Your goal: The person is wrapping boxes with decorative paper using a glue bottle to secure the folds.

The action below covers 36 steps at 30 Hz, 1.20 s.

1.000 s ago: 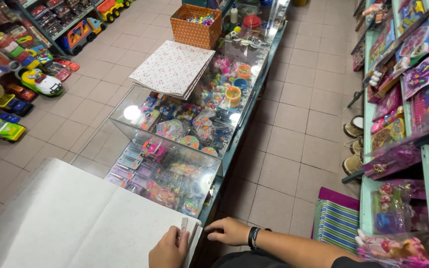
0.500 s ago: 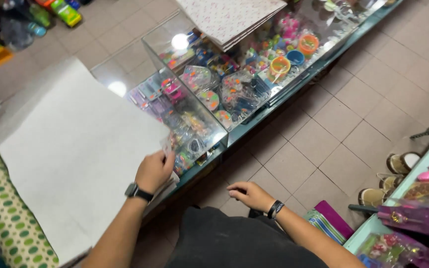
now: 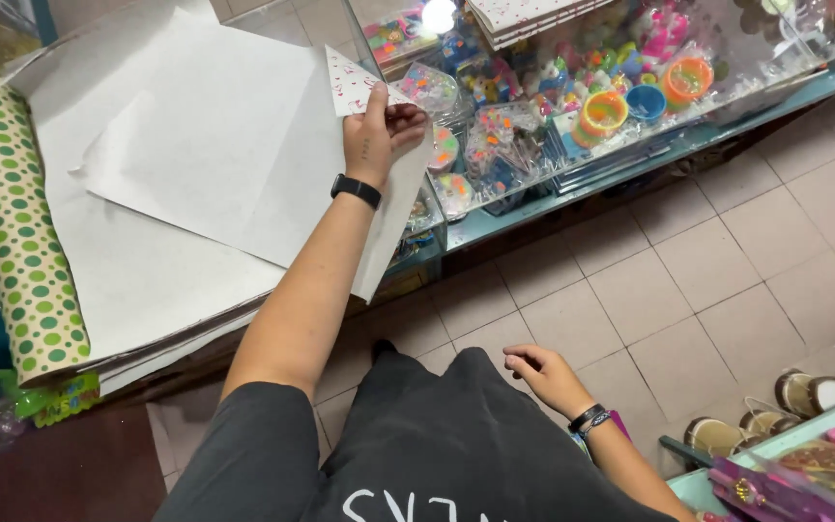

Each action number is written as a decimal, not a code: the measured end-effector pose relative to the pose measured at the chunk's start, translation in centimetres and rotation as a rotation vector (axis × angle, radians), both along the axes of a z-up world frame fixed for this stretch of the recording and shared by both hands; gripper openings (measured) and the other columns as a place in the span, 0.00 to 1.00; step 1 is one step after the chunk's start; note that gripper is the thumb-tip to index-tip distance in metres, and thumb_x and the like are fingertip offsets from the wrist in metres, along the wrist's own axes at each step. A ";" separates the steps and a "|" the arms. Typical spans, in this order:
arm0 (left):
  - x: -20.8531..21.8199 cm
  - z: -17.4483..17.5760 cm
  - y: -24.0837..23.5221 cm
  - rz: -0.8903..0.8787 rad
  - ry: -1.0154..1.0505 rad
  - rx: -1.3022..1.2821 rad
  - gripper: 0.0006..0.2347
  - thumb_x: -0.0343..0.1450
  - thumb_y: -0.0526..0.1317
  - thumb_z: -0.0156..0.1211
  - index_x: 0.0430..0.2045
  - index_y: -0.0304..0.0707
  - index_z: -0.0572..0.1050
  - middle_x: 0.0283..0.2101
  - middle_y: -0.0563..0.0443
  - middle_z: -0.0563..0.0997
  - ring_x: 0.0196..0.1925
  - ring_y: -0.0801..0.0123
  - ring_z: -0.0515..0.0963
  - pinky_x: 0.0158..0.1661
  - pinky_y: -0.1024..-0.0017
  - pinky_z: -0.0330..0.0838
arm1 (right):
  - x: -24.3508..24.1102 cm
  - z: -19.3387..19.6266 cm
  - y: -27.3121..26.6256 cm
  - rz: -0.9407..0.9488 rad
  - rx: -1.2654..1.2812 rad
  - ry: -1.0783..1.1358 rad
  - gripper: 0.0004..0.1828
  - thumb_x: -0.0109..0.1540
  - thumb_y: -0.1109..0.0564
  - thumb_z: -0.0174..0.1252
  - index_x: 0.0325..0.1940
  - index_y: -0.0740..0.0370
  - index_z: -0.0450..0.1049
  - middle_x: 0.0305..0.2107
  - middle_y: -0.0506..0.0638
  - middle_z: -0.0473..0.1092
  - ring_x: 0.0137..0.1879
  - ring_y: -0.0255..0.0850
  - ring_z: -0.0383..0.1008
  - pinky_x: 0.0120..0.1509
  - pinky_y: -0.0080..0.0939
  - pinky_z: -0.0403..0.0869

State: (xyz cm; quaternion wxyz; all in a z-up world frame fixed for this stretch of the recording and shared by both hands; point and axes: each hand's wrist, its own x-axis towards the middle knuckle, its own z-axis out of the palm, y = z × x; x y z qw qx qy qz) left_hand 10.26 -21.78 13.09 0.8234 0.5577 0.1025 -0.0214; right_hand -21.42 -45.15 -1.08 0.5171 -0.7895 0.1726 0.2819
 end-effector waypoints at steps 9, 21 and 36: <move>3.9 0.5 0.8 0.082 -0.060 0.043 0.20 0.69 0.49 0.56 0.31 0.23 0.79 0.31 0.36 0.85 0.32 0.55 0.89 0.32 0.69 0.86 | 3.1 -1.0 -0.5 0.057 0.031 -0.029 0.21 0.64 0.48 0.58 0.58 0.57 0.80 0.50 0.46 0.82 0.46 0.36 0.83 0.57 0.35 0.79; 23.5 -3.8 0.3 0.061 -0.442 0.122 0.34 0.69 0.67 0.48 0.56 0.35 0.70 0.61 0.38 0.77 0.66 0.51 0.76 0.65 0.51 0.72 | 13.4 1.5 -0.3 0.106 -0.142 -0.074 0.22 0.64 0.45 0.57 0.58 0.55 0.81 0.33 0.45 0.81 0.39 0.33 0.79 0.49 0.33 0.76; 18.1 -11.4 1.4 -0.730 -0.280 1.649 0.34 0.76 0.68 0.32 0.77 0.56 0.44 0.80 0.48 0.39 0.81 0.55 0.36 0.74 0.42 0.22 | 20.6 3.7 2.5 0.118 -0.111 -0.011 0.20 0.67 0.51 0.59 0.61 0.61 0.78 0.45 0.67 0.81 0.52 0.56 0.83 0.57 0.55 0.79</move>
